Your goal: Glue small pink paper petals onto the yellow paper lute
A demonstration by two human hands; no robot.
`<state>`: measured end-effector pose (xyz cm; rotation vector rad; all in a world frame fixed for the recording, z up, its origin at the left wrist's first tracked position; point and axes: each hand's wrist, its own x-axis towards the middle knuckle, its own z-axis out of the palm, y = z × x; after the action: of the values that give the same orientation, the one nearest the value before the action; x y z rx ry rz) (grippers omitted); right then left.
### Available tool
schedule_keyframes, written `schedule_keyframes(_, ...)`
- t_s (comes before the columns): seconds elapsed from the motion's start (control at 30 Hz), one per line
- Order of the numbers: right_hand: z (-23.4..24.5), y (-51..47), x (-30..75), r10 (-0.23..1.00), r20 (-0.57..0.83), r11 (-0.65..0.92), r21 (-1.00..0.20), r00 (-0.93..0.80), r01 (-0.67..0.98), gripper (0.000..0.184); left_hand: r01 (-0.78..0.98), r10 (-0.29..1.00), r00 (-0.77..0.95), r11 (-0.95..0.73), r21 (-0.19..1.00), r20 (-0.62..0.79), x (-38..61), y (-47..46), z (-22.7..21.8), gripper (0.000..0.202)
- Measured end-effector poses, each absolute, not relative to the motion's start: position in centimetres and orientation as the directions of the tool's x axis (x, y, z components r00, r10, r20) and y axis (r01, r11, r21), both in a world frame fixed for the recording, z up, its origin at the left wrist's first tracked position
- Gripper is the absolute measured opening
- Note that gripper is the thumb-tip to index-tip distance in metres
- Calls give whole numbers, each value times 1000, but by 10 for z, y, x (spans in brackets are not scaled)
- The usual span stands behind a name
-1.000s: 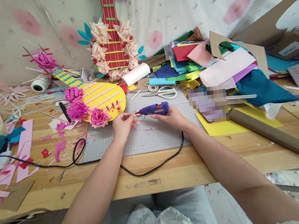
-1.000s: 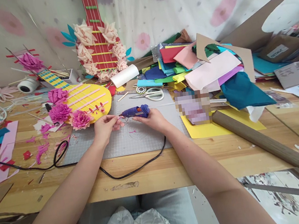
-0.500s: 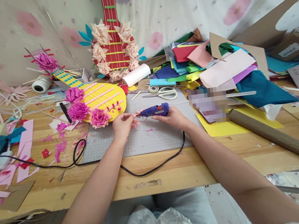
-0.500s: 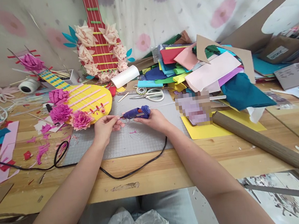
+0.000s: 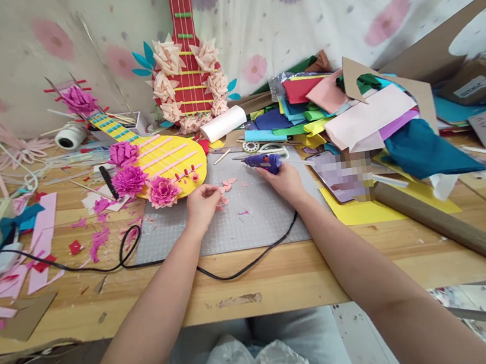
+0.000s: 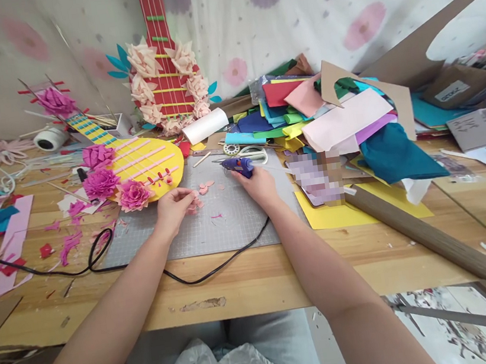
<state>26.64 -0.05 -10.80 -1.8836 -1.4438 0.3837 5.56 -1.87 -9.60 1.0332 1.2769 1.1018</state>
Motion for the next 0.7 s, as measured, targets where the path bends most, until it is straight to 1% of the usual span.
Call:
schedule_keyframes(0.07, -107, 0, 268, 930, 175, -131, -663, 322, 737, 48, -10, 991, 8, 135, 991, -135, 56, -20, -99, 19)
schedule_keyframes(0.17, -101, -6, 273, 934, 233, -75, -615, 272, 785, 47, 38, 998, 46, 42, 998, -44, 59, -24, -103, 34)
schedule_keyframes(0.23, -93, -14, 278, 929, 268, -73, -540, 254, 839, 44, 87, 998, 59, -24, 996, 19, 60, -26, -105, 39)
schedule_keyframes(0.27, -88, -19, 280, 934, 256, -98, -490, 250, 866, 42, 114, 997, 62, -55, 992, 48, 60, -27, -106, 40)
schedule_keyframes(0.33, -77, -28, 280, 957, 156, -165, -396, 244, 903, 37, 162, 993, 70, -102, 981, 92, 59, -27, -107, 38)
schedule_keyframes(0.4, -67, -36, 274, 983, 23, -160, -364, 181, 918, 31, 224, 988, 97, -143, 964, 124, 58, -27, -106, 36)
schedule_keyframes(0.43, -63, -39, 268, 991, -9, -124, -380, 130, 917, 27, 263, 983, 115, -166, 951, 140, 57, -27, -105, 34)
schedule_keyframes(0.47, -60, -41, 260, 997, -9, -70, -413, 73, 908, 23, 304, 979, 133, -189, 934, 155, 55, -27, -104, 33)
schedule_keyframes(0.53, -57, -43, 244, 997, 50, 71, -501, -53, 863, 16, 387, 969, 168, -233, 892, 180, 53, -27, -101, 32)
schedule_keyframes(0.6, -57, -42, 230, 972, 126, 234, -570, -197, 788, 17, 456, 959, 211, -270, 848, 192, 51, -28, -98, 32)
schedule_keyframes(0.67, -58, -39, 220, 929, 168, 364, -591, -331, 720, 21, 509, 948, 250, -300, 807, 195, 49, -28, -96, 33)
schedule_keyframes(0.7, -58, -38, 217, 910, 171, 403, -586, -379, 703, 22, 533, 945, 263, -309, 787, 193, 48, -28, -95, 33)
